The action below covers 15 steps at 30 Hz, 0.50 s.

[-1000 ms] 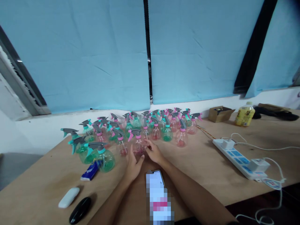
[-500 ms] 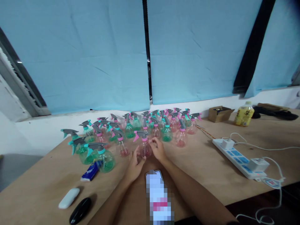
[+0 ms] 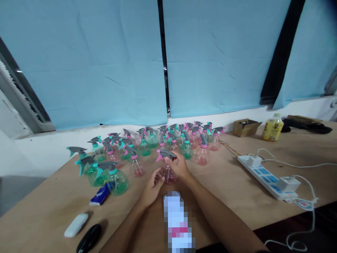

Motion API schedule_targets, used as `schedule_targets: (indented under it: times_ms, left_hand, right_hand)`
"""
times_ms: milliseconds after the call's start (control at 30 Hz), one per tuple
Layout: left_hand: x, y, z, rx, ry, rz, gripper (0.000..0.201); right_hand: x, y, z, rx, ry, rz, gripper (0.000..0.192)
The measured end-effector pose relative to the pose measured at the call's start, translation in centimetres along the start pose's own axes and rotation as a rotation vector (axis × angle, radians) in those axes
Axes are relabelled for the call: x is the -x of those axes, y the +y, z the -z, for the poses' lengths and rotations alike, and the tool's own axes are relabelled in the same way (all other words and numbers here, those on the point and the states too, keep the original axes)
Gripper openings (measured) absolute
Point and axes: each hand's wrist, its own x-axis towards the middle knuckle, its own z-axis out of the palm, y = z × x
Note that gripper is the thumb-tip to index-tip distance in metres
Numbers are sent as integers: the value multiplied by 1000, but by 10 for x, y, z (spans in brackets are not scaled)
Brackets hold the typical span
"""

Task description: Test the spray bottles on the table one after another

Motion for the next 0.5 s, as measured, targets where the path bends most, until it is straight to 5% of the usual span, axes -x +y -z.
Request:
schedule_targets:
  times_ms: [333, 500]
  left_hand:
    - [-9, -6, 8, 122, 76, 92, 31]
    - [-9, -9, 8, 156, 96, 109, 30]
  right_hand:
    - [0, 15, -5, -194, -131, -176, 13]
    - [-3, 5, -3, -304, -228, -186, 31]
